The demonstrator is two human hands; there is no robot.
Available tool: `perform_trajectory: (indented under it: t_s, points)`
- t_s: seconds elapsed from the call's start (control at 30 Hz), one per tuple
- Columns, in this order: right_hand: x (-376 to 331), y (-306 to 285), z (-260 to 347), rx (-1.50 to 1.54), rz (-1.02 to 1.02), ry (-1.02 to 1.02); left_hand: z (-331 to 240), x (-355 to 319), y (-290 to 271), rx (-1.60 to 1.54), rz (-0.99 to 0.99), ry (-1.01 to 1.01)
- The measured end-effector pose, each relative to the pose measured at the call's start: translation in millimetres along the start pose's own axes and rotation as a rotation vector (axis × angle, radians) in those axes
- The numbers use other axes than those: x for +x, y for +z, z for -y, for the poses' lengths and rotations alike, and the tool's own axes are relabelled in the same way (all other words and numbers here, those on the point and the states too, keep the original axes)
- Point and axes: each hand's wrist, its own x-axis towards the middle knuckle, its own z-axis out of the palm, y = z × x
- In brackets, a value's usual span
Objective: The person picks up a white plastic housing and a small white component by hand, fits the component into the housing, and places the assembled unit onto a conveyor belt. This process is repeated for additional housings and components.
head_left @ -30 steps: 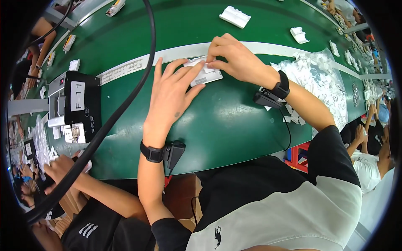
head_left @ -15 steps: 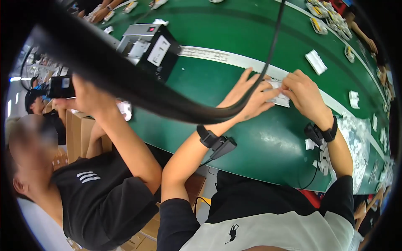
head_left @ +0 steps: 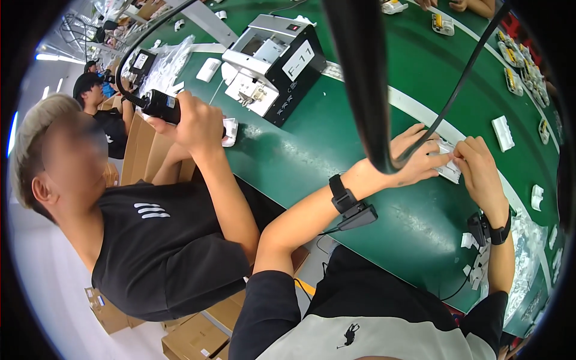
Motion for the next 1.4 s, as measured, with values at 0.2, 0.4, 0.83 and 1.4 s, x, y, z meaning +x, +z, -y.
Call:
perform_trajectory:
  t_s: [0.2, 0.4, 0.83, 1.4]
  points:
    - [-2, 3, 0, -0.004, 0.020, -0.012, -7, -1, -1, 0.143, 0.005, 0.047]
    - [1, -11, -11, 0.101, 0.109, 0.055, -10, -3, 0, 0.173, -0.039, 0.040]
    - [1, 5, -27, 0.358, 0.022, 0.046, -4, 5, -27, 0.023, 0.067, -0.014]
    - [-5, 0, -39, 0.829, 0.154, 0.363, -3, 6, -21, -0.002, 0.029, -0.062]
